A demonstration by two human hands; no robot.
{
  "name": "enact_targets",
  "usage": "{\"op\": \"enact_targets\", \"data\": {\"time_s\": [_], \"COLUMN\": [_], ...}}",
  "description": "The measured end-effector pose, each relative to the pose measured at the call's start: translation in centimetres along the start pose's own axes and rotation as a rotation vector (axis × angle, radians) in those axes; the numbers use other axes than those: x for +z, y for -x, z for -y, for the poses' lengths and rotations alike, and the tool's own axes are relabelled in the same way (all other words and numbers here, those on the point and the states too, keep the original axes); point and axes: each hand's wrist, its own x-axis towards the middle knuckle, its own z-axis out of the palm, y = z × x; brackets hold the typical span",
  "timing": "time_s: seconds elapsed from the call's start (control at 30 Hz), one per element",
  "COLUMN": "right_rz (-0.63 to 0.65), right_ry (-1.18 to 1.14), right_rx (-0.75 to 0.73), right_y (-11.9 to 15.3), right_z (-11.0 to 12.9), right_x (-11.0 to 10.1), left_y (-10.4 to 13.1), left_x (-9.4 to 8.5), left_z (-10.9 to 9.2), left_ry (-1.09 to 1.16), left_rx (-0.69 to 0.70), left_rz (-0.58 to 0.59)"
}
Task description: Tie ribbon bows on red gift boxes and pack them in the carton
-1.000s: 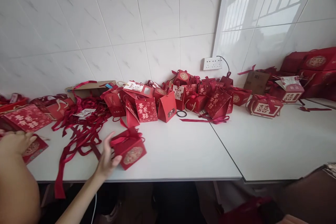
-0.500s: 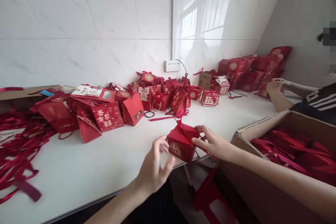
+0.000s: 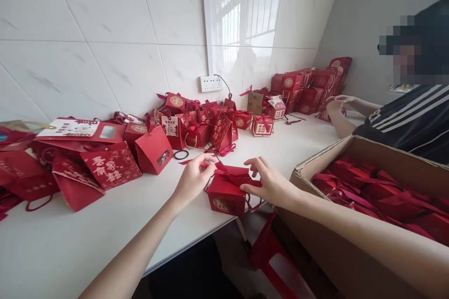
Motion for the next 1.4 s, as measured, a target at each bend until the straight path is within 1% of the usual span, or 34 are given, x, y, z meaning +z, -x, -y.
{"op": "enact_targets", "data": {"time_s": [0.1,0.2,0.27,0.33,0.43,0.53,0.6,0.7,0.8,0.9,1.0,1.1,1.2,1.27,1.33,1.4], "right_rz": [0.048,0.098,0.07,0.029,-0.029,-0.091,-0.13,-0.138,-0.093,-0.125,-0.163,-0.219,-0.266,-0.262,-0.242,-0.224], "right_ry": [0.012,-0.024,-0.057,-0.078,-0.059,0.025,0.143,0.395,0.58,0.597,0.502,0.478,0.573,0.623,0.643,0.65], "right_rx": [-0.009,0.047,0.073,0.059,0.006,-0.053,-0.181,-0.491,-0.765,-0.924,-0.98,-0.966,-0.941,-0.924,-0.906,-0.887], "right_y": [0.0,-0.1,-0.3,-0.4,-0.3,0.1,0.4,0.8,1.0,1.1,1.3,1.3,1.2,1.1,1.0,0.9], "right_z": [0.2,0.4,0.4,0.3,0.3,0.4,0.6,0.9,1.2,1.5,1.7,1.9,1.9,1.7,1.5,1.3], "right_x": [-0.1,-0.2,-0.2,-0.3,-0.4,-0.7,-1.1,-1.4,-1.3,-0.8,-0.6,-0.4,0.1,0.6,1.0,1.2], "left_y": [1.8,3.3,4.0,4.4,4.6,4.5,4.4,4.2,4.1,4.0,4.0,4.1,4.0,4.0,4.0,3.8], "left_x": [-0.3,-0.3,-0.1,0.2,0.7,1.0,1.2,1.8,2.6,3.1,3.2,3.1,3.2,3.4,3.5,3.4], "left_z": [1.3,2.3,2.5,2.5,2.0,1.7,1.8,2.5,3.5,4.3,4.8,5.0,5.1,5.1,5.2,5.2], "left_ry": [0.093,0.145,0.151,0.108,-0.004,-0.131,-0.231,-0.376,-0.413,-0.328,-0.221,-0.185,-0.195,-0.194,-0.175,-0.131], "left_rx": [0.031,0.063,0.075,0.114,0.262,0.489,0.661,0.901,1.043,1.072,1.055,1.055,1.084,1.095,1.077,1.056], "left_rz": [0.064,0.13,0.148,0.159,0.197,0.227,0.198,0.086,0.004,-0.044,-0.038,-0.061,-0.089,-0.1,-0.109,-0.09]}}
